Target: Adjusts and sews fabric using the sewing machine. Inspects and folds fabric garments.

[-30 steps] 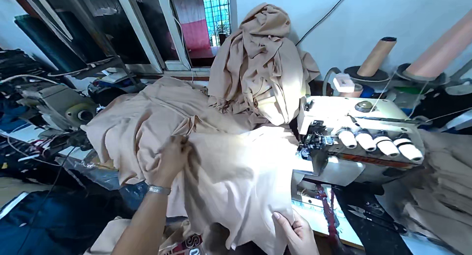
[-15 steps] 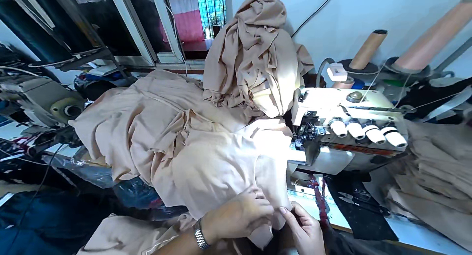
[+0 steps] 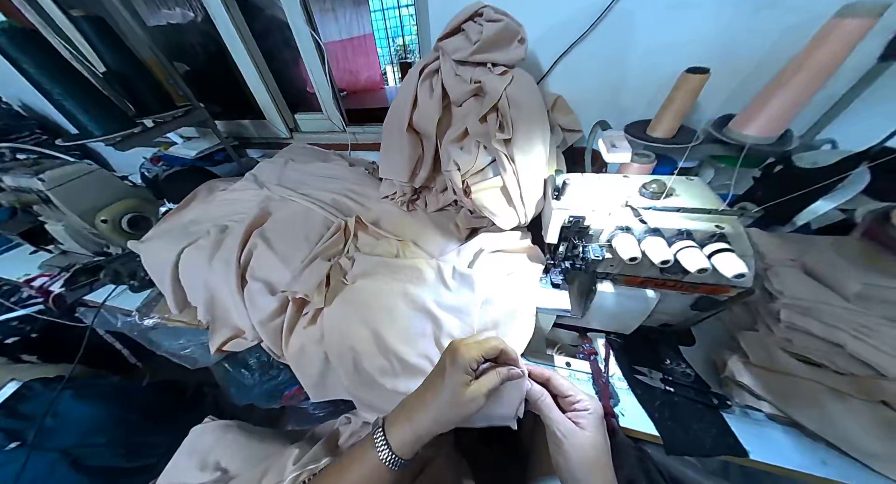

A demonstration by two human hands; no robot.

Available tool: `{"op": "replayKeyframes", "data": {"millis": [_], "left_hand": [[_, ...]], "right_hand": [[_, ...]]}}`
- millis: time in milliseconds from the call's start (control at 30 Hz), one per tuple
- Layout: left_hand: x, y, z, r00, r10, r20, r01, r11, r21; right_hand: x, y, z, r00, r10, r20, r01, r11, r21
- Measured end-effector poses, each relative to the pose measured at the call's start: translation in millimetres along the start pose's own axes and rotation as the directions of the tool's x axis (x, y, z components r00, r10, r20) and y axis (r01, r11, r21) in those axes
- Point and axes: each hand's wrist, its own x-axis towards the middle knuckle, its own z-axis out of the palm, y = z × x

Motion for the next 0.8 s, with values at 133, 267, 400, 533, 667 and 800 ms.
{"op": "replayKeyframes", "data": {"millis": [133, 267, 400, 533, 667, 800], "left_hand": [[-1, -1, 1, 1.000, 0.002, -0.004, -0.002, 1.000, 0.000], [-2, -4, 0, 0.998, 0.057, -0.016, -0.055, 0.992, 0.116], [4, -1, -3, 0.999, 0.010, -0.048, -0.003, 0.990, 0.139], [19, 4, -23, 0.991, 0.017, -0.135, 0.000, 0.993, 0.122], [30, 11, -44, 0.979, 0.035, -0.202, -0.015, 0.995, 0.099], [35, 14, -51, 0.975, 0.018, -0.223, 0.004, 0.995, 0.096]], "right_hand": [[0, 2, 0, 0.999, -0.026, 0.022, 0.026, 1.000, -0.007], [2, 4, 1, 0.999, -0.042, 0.024, 0.042, 0.999, -0.018], [5, 16, 3, 0.983, -0.179, 0.044, 0.177, 0.983, 0.038], [3, 37, -4, 0.961, -0.198, 0.192, 0.205, 0.979, -0.018], [-5, 49, -5, 0.980, -0.118, 0.162, 0.123, 0.992, -0.020], [-1, 48, -5, 0.994, -0.074, 0.077, 0.077, 0.996, -0.036]]}}
